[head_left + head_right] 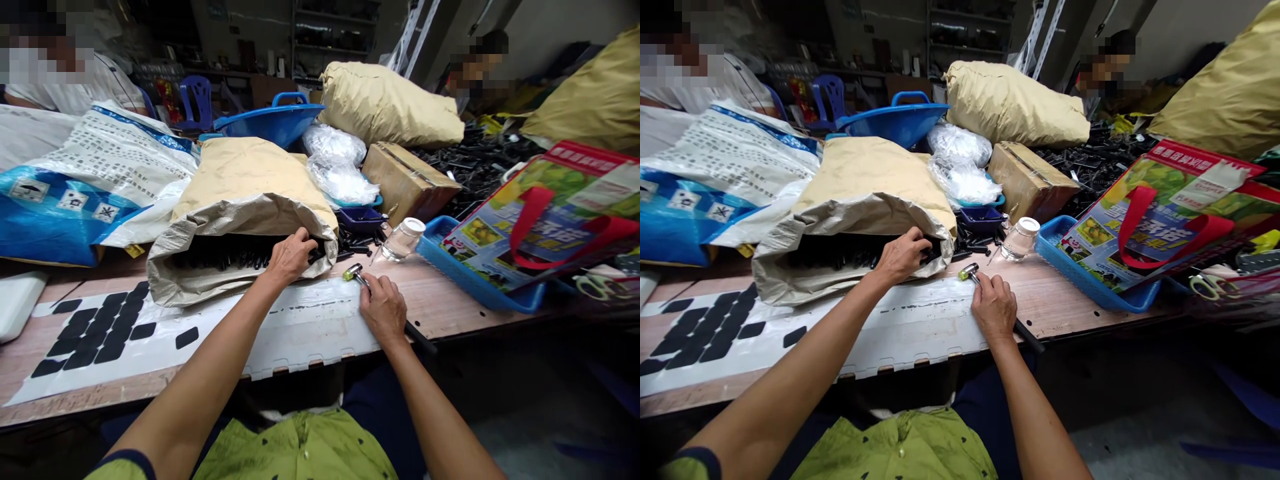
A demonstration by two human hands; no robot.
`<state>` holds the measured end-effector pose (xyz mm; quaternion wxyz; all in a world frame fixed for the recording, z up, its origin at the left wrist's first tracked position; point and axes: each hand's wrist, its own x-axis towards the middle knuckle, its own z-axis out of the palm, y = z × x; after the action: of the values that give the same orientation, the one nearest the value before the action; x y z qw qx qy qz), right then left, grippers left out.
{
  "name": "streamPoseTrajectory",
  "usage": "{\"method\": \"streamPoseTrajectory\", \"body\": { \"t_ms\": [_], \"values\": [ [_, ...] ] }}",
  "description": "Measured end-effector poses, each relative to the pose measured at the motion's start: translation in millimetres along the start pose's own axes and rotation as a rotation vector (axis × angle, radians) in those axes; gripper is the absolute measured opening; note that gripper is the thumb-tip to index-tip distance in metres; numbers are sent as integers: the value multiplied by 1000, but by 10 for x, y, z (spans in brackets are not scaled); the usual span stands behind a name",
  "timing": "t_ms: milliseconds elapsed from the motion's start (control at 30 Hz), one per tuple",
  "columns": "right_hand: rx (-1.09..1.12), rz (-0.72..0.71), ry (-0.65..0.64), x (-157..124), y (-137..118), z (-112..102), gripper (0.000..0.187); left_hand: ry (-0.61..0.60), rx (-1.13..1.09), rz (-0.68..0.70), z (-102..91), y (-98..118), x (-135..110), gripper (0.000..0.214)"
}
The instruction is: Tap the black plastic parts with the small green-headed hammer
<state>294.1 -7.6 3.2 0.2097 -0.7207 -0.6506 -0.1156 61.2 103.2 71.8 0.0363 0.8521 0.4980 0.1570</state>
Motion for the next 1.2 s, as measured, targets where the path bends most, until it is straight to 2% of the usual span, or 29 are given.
{"method": "streamPoseTrajectory", "body": {
  "t_ms": [100,167,300,400,533,767,867,933,1033,1200],
  "values": [
    [-2,-3,-1,-2,-5,-3,31,74,-133,20,-194,54,-318,28],
    [-6,-3,-3,0,-8,-3,31,28,-179,44,-223,85,-556,23],
    [-18,4,-6,6,-11,-4,31,-149,-253,80,9,75,-950,25],
    [-20,2,-4,1,-11,-6,31,-104,-352,-22,236,36,-1110,27],
    [-19,4,5,-8,-7,4,31,-1,-479,-65,364,0,-1192,18],
    [52,20,-55,28,7,-79,32,11,-539,-95,410,-41,-1198,17],
    [206,41,-11,-37,-80,-217,36,19,-544,-86,426,-49,-1195,18],
    [407,35,14,-131,-187,-325,37,26,-549,-83,431,-50,-1196,20],
    [681,-18,-51,-291,-378,-478,36,38,-549,-81,434,-50,-1200,22],
    [751,-71,-113,-450,-597,-627,36,45,-533,-62,442,-47,-1205,23]
  ]
}}
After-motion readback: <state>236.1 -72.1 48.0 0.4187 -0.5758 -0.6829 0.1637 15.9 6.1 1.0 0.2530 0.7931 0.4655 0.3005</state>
